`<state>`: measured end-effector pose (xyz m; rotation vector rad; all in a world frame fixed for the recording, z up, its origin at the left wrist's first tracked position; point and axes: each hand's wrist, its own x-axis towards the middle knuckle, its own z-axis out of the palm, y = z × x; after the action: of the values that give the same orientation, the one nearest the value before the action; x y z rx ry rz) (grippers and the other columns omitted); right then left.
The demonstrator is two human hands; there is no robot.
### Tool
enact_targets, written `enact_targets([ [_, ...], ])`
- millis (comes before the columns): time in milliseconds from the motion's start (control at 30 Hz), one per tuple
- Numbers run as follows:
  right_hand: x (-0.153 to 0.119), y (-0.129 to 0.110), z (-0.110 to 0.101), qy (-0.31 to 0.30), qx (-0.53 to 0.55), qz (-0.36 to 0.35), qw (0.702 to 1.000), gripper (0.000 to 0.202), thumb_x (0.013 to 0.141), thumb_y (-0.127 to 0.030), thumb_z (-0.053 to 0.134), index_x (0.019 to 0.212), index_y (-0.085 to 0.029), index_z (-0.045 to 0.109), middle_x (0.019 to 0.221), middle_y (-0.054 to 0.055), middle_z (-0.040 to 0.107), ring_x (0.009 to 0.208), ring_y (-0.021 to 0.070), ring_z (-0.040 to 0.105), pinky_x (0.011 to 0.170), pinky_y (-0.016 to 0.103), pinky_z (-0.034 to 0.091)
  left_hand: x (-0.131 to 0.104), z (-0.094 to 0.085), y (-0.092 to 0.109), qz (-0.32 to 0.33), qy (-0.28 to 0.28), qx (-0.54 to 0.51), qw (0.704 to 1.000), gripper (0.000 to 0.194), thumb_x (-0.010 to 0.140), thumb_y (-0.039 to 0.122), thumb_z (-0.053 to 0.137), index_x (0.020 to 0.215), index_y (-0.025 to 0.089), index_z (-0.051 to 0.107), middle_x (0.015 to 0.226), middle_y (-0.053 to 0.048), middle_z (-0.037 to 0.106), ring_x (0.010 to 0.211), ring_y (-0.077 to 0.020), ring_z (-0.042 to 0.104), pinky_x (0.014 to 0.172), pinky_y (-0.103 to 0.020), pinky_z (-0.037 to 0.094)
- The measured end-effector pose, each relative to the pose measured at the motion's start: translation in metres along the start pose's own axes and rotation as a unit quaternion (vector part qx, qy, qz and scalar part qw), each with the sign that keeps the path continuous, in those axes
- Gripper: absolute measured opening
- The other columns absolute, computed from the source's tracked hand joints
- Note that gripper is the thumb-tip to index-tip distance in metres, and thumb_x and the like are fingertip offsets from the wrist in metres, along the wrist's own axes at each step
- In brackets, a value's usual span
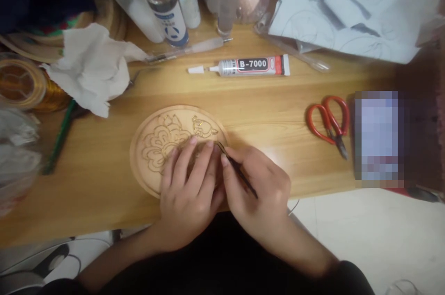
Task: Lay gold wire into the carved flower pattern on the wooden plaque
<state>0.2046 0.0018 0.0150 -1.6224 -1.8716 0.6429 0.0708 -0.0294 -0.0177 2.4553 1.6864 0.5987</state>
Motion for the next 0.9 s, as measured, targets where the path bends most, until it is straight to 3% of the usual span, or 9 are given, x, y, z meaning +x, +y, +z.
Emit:
enact_targets([
  [133,-0.006,-0.004,0.007,0.026,-0.015,0.001,1.0,0.026,0.084,-0.012,0.064,0.104,-0.029,0.063,0.086,0.001,0.071,0.07,0.0163,0.067,0.063,0.031,0.057,-0.001,0.0,0.0,0.006,-0.006,0.0,1.0,0.035,0.089,0.018,0.054,0.122,0.006,0.061,0.134,-0.012,0.059,0.13,-0.0363,0.048,0.112,-0.053,0.031],
  [300,-0.013,-0.008,0.015,0.059,-0.029,0.017,0.998,0.026,0.082,-0.011,0.064,0.104,-0.025,0.063,0.084,0.001,0.071,0.066,0.0146,0.065,0.061,0.03,0.057,-0.004,0.0,0.001,0.003,-0.004,0.0,1.0,0.035,0.091,0.012,0.048,0.125,0.008,0.059,0.134,-0.011,0.059,0.134,-0.0339,0.045,0.111,-0.052,0.033],
  [500,-0.018,-0.006,0.016,0.056,-0.018,0.013,0.998,0.034,0.082,-0.01,0.064,0.111,-0.027,0.063,0.095,0.004,0.072,0.077,0.0193,0.069,0.068,0.035,0.059,-0.002,-0.001,0.0,0.003,-0.007,-0.003,1.0,0.036,0.09,0.015,0.051,0.125,0.007,0.058,0.135,-0.011,0.059,0.131,-0.0348,0.047,0.11,-0.052,0.033],
  [900,-0.021,-0.005,0.024,0.125,0.016,0.018,0.992,0.02,0.083,-0.009,0.064,0.1,-0.02,0.066,0.09,0.004,0.072,0.078,0.0143,0.069,0.07,0.028,0.058,-0.001,0.002,0.0,-0.003,0.022,-0.007,1.0,0.039,0.092,0.015,0.048,0.127,0.002,0.057,0.131,-0.011,0.062,0.128,-0.0339,0.05,0.109,-0.049,0.032],
])
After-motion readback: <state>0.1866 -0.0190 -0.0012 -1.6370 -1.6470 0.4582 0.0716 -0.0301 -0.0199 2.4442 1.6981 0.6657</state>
